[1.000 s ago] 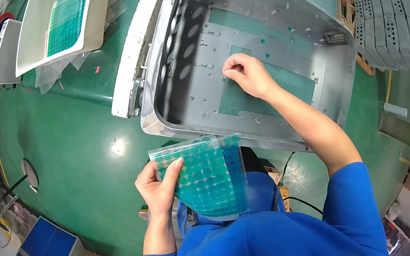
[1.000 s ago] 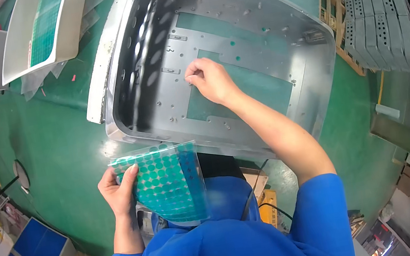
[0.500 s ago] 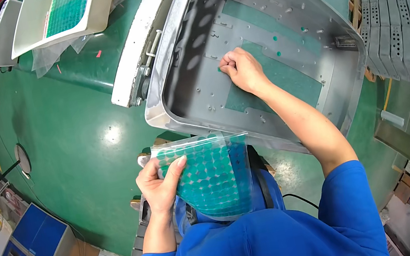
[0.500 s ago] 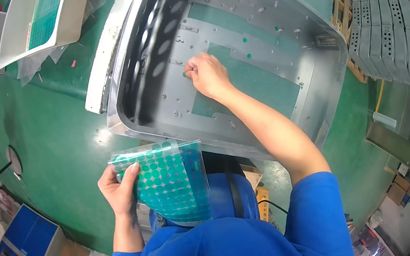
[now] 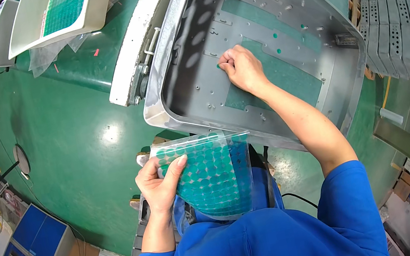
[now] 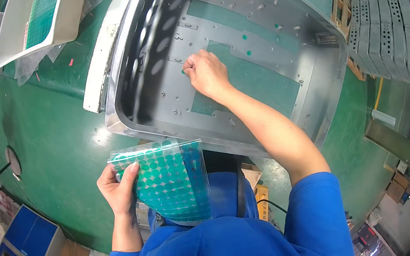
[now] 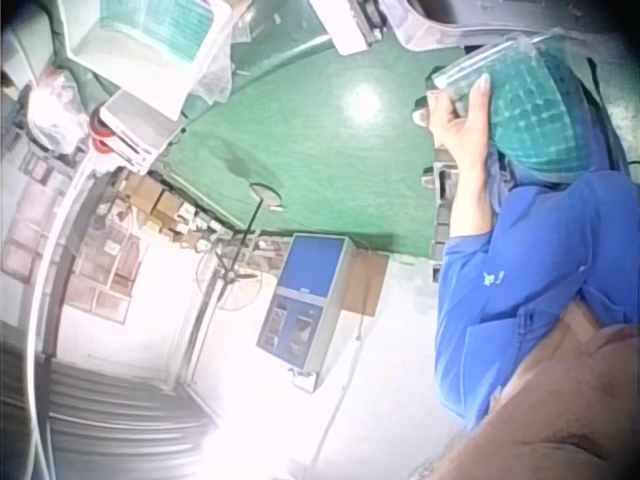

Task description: Manually applying small green adhesive dots or stickers to the interior of metal enclosures.

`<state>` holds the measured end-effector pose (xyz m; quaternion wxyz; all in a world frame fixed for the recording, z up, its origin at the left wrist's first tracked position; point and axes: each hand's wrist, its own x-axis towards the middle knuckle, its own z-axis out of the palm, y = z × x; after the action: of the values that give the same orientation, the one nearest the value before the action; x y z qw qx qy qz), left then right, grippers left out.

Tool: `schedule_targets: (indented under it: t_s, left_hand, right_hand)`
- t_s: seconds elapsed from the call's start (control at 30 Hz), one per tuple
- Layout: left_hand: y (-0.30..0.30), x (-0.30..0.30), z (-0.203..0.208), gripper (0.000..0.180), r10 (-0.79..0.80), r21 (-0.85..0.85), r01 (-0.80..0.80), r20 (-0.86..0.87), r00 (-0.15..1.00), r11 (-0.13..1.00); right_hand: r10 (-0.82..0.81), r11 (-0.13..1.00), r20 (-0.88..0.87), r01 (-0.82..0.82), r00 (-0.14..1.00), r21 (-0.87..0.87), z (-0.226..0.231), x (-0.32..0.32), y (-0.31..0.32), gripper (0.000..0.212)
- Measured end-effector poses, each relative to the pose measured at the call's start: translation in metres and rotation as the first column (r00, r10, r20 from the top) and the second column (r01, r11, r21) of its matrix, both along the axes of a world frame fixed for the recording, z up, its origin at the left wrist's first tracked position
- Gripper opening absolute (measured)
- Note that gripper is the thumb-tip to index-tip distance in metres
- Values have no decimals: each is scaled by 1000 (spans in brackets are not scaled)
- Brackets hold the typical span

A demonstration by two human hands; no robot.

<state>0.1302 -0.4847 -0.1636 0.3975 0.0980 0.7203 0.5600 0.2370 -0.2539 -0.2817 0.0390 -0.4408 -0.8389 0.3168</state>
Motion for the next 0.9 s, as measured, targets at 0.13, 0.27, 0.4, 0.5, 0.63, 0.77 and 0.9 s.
schedule_targets:
  t_s: [0.13,0.27,0.4,0.5,0.63,0.77,0.9]
  left_hand:
    - [1,0,0,13,-4,0,4,-5,1000,1000]
    - [0,0,0,13,-3,3,3,-1,1000,1000]
    - [0,-1,2,13,7,-18,-7,16,1000,1000]
    - [0,-2,3,12,12,-24,-12,-20,1000,1000]
    - [0,-2,6,11,-1,-10,0,-59,998,1000]
    - [-3,-1,13,10,-48,16,50,-99,994,999]
    - [12,2,22,8,-189,78,209,-208,960,975]
  right_hand:
    - [6,999,-11,-5,1000,42,2,0,-2,5]
    - [-3,1000,-74,5,997,27,3,1,-3,8]
    - [-103,989,-148,85,984,-123,6,0,-4,18]
    - [-163,955,15,162,986,-248,13,-5,8,26]
    - [-139,980,103,151,985,-128,17,-9,20,26]
    - [-14,875,-419,-192,908,-444,87,3,0,14]
    - [259,849,-532,-452,806,-273,153,25,-47,12]
